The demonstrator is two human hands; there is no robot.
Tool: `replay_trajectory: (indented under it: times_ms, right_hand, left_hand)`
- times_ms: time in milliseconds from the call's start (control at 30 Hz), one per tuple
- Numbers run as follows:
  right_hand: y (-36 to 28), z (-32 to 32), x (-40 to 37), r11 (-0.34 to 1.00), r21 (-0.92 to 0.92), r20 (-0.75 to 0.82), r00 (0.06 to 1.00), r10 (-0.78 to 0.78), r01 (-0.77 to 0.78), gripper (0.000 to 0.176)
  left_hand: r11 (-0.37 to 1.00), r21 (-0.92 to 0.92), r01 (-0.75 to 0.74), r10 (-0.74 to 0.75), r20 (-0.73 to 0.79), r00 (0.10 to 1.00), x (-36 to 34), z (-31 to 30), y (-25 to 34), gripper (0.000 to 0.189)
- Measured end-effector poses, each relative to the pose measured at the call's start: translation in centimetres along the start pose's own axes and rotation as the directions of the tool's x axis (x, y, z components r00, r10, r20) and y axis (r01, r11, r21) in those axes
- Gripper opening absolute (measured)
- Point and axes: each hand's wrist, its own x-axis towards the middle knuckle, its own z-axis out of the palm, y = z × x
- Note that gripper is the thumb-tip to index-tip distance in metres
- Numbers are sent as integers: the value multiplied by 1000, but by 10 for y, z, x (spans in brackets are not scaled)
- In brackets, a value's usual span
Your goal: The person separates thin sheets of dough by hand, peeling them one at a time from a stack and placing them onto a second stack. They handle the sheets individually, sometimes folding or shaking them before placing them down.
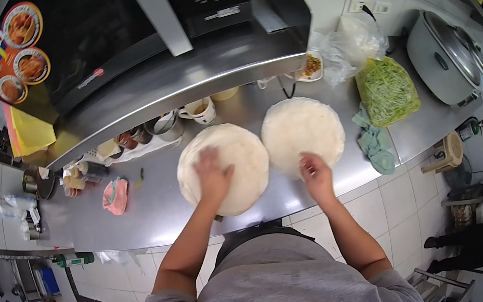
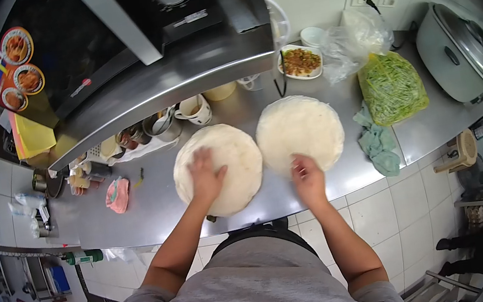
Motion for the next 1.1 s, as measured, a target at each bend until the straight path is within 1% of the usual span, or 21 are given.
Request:
replay_trajectory:
  times_ms: [33,100,133,200,233,300,333,367,400,433,500,600,633,700,733,767,833,933,1033,1067,1100]
  right_hand:
    - [-5,17,-8,999,38,130,991,29,-34,28]
    - [-24,50,-20,999,32,301,953,-30,22,25]
    - [-34,66,-23,999,31,303,952,-30,22,25]
    - [-50,94,-24,994,-18,428,899,-93,111,26]
    - [-53,108,-25,993,-21,429,898,-95,114,26]
    - [-52,135,-26,995,-35,478,875,-69,98,27]
    - [-50,145,-26,994,-44,470,880,-69,101,27]
    - [-47,154,-25,988,-134,471,882,-9,82,30]
    - [-52,160,-24,973,-223,465,884,52,61,33]
    - [-55,167,-24,971,-233,450,891,54,59,33]
    - [-63,184,-26,997,-60,302,952,56,-40,40]
    - [-84,214,-35,998,8,243,968,56,-60,43]
    - [-87,224,-38,998,1,223,973,68,-70,43]
    - [-90,239,-46,981,-194,203,978,45,-5,43]
    - [-95,243,-49,979,-203,160,987,30,3,35]
    - [-90,247,-52,977,-213,147,988,41,-9,35]
    - [-81,251,-55,992,46,119,987,109,-115,26]
    - [-86,248,-57,986,92,105,986,129,-139,17]
    - [-104,252,-54,981,-24,82,977,195,-194,12]
    - [-107,254,-51,980,-28,74,977,199,-197,12]
    - [-109,257,-48,967,-2,79,964,255,-256,11]
  left_hand:
    - [993,-37,111,-108,76,991,-10,-23,-14,81]
    - [963,-198,184,-177,54,983,-20,-30,-45,82]
    - [962,-199,186,-179,55,982,-18,-26,-58,82]
    - [940,-295,174,-176,21,984,-5,-20,-81,78]
    - [938,-298,175,-177,19,984,3,-27,-87,78]
    - [801,-419,427,-321,302,898,21,-40,-92,62]
    - [801,-427,419,-311,302,901,22,-43,-92,62]
    - [374,-725,579,-342,472,812,23,-46,-90,53]
    - [-165,-770,617,-261,637,725,23,-49,-91,45]
    - [-164,-769,617,-243,638,730,23,-54,-95,45]
    - [-494,-579,649,67,718,692,16,-64,-105,35]
    - [-372,-652,661,78,688,722,-4,-83,-104,28]
    - [-364,-642,675,99,694,713,-8,-78,-107,28]
    - [-219,-768,602,37,610,792,-13,-67,-115,22]
    - [-216,-760,613,55,617,785,-14,-64,-121,22]
    - [-216,-743,634,102,628,771,-13,-61,-126,20]
    - [-222,-719,659,162,639,752,-13,-61,-130,19]
    - [-204,-704,680,208,647,733,-15,-60,-131,18]
    - [-210,-746,632,171,609,775,-12,-51,-130,20]
    - [-183,-782,596,181,569,802,-11,-48,-131,21]
    - [-156,-816,557,192,528,827,-11,-46,-131,23]
